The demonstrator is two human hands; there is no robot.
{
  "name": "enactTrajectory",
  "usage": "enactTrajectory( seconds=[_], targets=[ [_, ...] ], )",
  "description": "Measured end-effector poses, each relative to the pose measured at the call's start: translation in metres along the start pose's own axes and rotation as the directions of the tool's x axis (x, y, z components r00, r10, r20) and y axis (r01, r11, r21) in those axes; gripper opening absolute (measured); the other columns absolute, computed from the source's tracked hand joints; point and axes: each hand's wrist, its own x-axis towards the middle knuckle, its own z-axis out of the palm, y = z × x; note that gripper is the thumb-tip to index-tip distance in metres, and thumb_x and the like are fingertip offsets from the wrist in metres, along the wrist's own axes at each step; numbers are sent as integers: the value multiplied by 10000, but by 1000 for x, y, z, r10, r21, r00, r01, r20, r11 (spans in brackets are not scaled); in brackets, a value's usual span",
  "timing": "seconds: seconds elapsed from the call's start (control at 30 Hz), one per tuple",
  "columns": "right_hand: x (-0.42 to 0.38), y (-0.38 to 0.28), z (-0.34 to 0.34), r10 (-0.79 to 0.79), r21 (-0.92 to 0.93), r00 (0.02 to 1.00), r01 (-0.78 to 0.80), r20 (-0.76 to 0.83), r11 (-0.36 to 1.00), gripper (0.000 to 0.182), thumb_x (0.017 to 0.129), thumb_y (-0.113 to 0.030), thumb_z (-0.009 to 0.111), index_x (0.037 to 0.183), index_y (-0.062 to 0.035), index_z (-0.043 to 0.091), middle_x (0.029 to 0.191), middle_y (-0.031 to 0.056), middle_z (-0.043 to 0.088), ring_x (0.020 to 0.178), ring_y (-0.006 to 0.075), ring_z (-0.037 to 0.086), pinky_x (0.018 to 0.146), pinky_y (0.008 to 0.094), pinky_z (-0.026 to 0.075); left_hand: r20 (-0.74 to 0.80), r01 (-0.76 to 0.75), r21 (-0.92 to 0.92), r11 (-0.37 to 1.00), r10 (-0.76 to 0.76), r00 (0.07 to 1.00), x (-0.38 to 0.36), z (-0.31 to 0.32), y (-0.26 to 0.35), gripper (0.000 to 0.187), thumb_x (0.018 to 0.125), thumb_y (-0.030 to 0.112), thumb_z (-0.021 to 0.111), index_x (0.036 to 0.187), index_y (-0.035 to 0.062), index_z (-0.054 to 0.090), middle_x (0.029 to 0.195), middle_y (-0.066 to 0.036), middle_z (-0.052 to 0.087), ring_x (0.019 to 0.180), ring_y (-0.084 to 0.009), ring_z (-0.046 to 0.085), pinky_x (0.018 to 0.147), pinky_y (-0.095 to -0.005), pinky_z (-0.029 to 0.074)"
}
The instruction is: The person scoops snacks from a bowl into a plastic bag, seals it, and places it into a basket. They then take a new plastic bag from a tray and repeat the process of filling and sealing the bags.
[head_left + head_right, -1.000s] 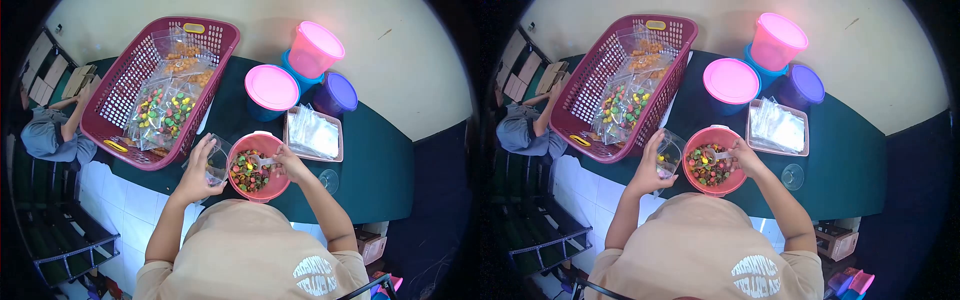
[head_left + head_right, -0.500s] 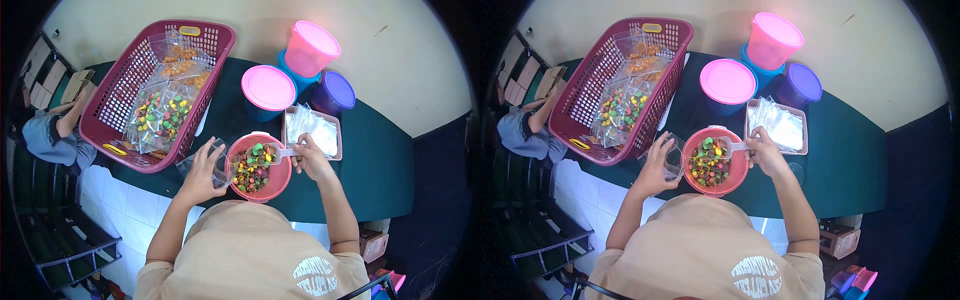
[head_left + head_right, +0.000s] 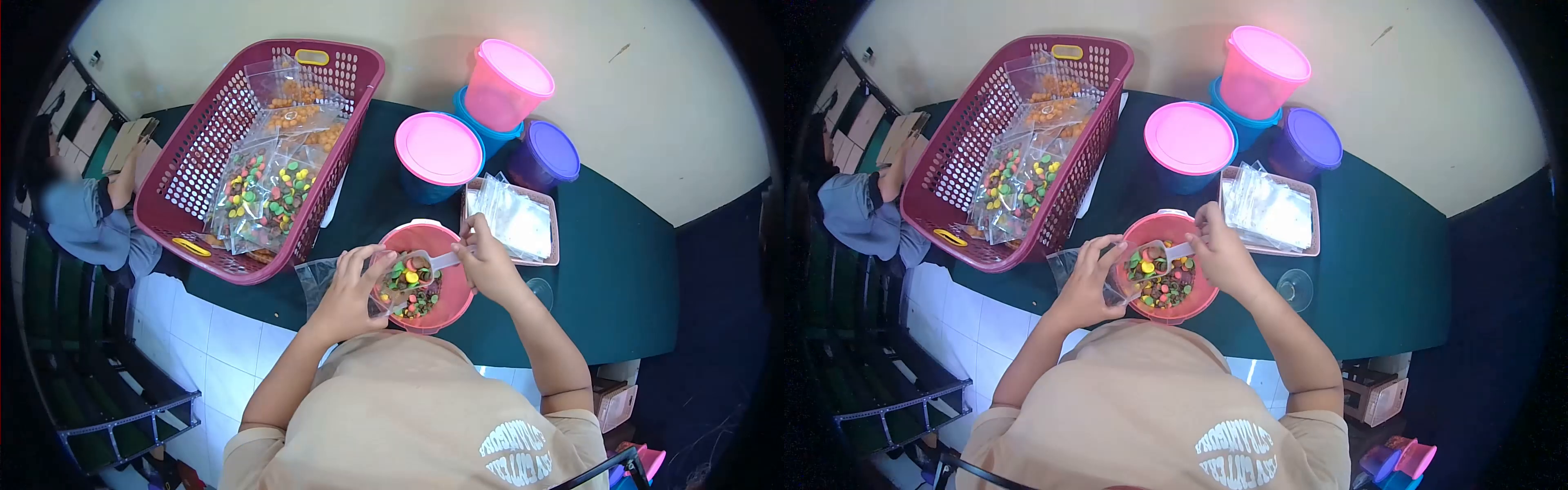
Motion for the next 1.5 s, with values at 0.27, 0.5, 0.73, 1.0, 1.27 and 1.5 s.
enactTrajectory(
  seconds=[0.27,0.5,0.73,1.0,1.27,1.5],
  targets=[
    [-13,-29,22,-237,-293,969,245,64,924,239,878,-79,549,1057,-16,403,918,228,589,841,404,612,706,433,479,-32,-83,-30,996,82,996,8,5,6,985,523,138,776,1382,190,297,1306,-162,356,1195,-406,356,1003,-503,338],
    [-22,-38,25,-462,-439,885,437,54,786,281,799,-142,672,1000,-39,506,888,154,643,813,318,643,688,401,505,-95,-91,-153,984,77,992,11,3,11,1073,533,81,754,1431,213,181,1333,-176,347,1210,-385,362,960,-462,396],
    [-29,-41,25,-695,-487,717,593,-42,641,246,719,-108,747,901,-60,589,801,88,622,717,268,621,603,351,496,-168,-166,-221,961,130,977,16,-6,16,1079,536,95,769,1433,210,180,1313,-195,364,1187,-370,386,957,-466,377],
    [-33,-35,25,-625,-278,758,570,-184,773,187,749,-1,678,896,-31,565,787,118,596,711,272,615,620,348,496,-167,-253,-135,958,230,959,24,-5,30,1041,526,140,799,1394,273,241,1303,-177,375,1162,-383,391,947,-502,368],
    [-27,-22,45,-595,-272,778,539,-204,797,159,774,36,590,909,-26,530,807,126,558,778,301,576,674,367,471,-199,-266,-10,964,259,945,30,19,30,952,556,268,815,1356,233,301,1191,-149,408,1060,-343,433,939,-516,307],
    [-34,-19,38,-408,8,884,421,-227,907,190,761,9,644,906,-25,526,812,107,515,824,282,492,696,385,427,-43,-273,-369,889,277,960,42,-8,23,657,808,149,639,1348,68,273,1096,-115,378,952,-192,412,815,-322,367]
  ],
)
